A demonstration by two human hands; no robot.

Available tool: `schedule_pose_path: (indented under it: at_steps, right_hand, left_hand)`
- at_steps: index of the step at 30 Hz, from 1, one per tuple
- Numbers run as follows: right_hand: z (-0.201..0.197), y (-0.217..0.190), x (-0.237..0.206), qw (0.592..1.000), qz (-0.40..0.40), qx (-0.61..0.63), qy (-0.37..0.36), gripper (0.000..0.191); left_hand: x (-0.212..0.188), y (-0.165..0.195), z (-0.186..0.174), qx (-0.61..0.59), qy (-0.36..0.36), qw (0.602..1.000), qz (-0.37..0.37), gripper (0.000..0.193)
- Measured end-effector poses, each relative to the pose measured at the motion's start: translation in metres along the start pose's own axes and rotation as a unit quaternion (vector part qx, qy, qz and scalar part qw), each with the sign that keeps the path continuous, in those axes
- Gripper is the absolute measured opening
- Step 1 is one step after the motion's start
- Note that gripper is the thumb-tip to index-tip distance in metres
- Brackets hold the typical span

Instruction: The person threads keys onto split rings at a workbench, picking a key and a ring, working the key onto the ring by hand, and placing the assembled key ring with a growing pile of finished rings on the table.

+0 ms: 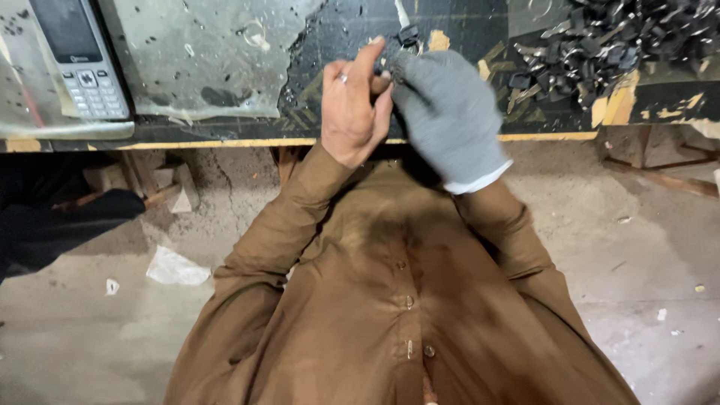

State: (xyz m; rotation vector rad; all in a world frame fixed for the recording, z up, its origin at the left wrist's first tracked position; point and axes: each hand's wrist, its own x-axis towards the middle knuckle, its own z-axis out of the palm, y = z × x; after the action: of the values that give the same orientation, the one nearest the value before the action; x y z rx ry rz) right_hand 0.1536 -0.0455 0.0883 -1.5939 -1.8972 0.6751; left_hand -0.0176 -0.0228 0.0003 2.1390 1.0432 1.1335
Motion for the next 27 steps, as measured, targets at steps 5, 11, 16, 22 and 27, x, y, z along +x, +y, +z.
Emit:
schedule_pose_path:
  at_steps: [5, 11, 16, 22, 27]
  right_hand:
    - [-0.010, 0.000, -0.009, 0.999, -0.032, 0.026, 0.017, 0.026]
    - [0.005, -0.010, -0.016, 0.995, -0.064, -0.071, -0.002, 0.026]
    - [0.014, -0.018, -0.003, 0.989, -0.030, -0.141, 0.010, 0.027]
    - [0.004, -0.006, 0.005, 0.997, -0.018, -0.053, -0.051, 0.029]
    - [0.012, -0.004, -0.006, 0.992, -0.079, -0.098, 0.022, 0.032]
  left_hand:
    - [0.007, -0.001, -0.016, 0.130, -0.021, 0.991, 0.019, 0.041]
    - [-0.005, -0.005, -0.021, 0.107, -0.025, 0.994, 0.028, 0.050]
    - [-0.011, -0.003, -0.020, 0.063, -0.030, 0.996, 0.056, 0.061]
    - [-0.010, 0.000, -0.018, 0.053, -0.006, 0.997, 0.049, 0.062]
    - [-0.014, 0.002, -0.014, 0.056, -0.001, 0.998, 0.034, 0.058]
